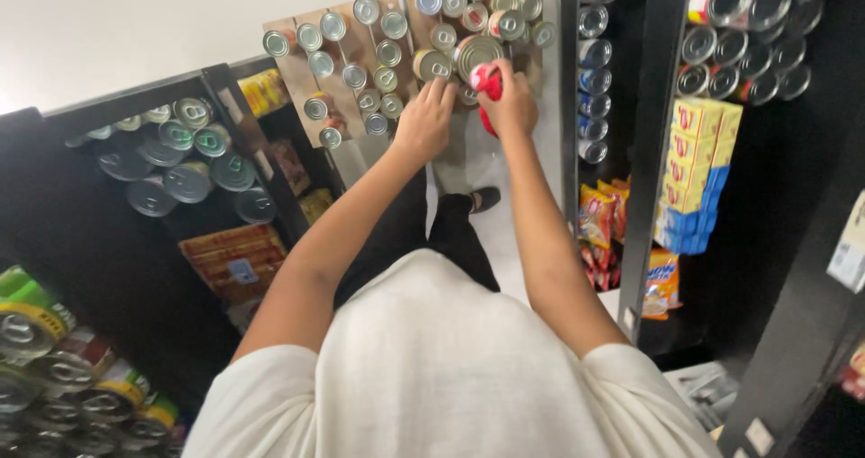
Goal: Wiping canned goods with a cloth and organizing them on grocery store shelves.
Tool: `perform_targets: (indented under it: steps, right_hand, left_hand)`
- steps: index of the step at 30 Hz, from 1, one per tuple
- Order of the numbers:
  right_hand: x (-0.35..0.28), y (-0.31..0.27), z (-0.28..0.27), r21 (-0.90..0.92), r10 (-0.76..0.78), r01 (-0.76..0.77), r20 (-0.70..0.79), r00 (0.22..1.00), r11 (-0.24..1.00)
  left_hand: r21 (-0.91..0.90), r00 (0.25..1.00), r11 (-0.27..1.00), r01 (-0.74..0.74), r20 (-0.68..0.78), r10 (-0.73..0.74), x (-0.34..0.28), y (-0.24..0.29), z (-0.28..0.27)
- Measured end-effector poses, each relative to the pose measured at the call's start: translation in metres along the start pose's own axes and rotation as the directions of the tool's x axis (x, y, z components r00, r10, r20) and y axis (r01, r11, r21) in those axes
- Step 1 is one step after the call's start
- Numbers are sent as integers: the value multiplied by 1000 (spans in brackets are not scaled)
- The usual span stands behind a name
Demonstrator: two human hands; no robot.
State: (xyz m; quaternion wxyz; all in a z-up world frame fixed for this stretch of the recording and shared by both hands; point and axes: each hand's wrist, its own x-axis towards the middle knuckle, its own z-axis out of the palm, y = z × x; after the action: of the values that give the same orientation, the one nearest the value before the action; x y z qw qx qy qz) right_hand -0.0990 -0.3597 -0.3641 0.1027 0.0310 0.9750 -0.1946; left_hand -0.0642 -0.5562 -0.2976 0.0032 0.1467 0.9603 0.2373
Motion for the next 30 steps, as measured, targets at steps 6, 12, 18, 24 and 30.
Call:
perform_targets:
  steps: [6, 12, 18, 24, 30]
  right_hand:
    - [-85, 4, -110, 537, -406, 264, 163, 899, 801]
    - [-97, 46, -204, 645, -11, 226, -319, 948, 730]
    - [-157, -5, -222, 602, -391, 304, 15, 920, 738]
    - [-228, -7, -239, 570, -224, 487, -470, 854, 662]
    - [-249, 61, -256, 517, -484, 652, -437, 758, 554]
  left_hand:
    - [-596, 863, 798, 92, 447, 234, 8, 26, 16]
    - [-781, 808, 236, 578, 589, -31, -36, 99, -31]
    - [-826, 853, 214, 521, 498, -156, -81, 185, -25]
    - [-708, 729, 265, 654, 499, -468, -122, 256, -29]
    - [-737, 800, 369, 566, 383, -463, -162, 331, -51]
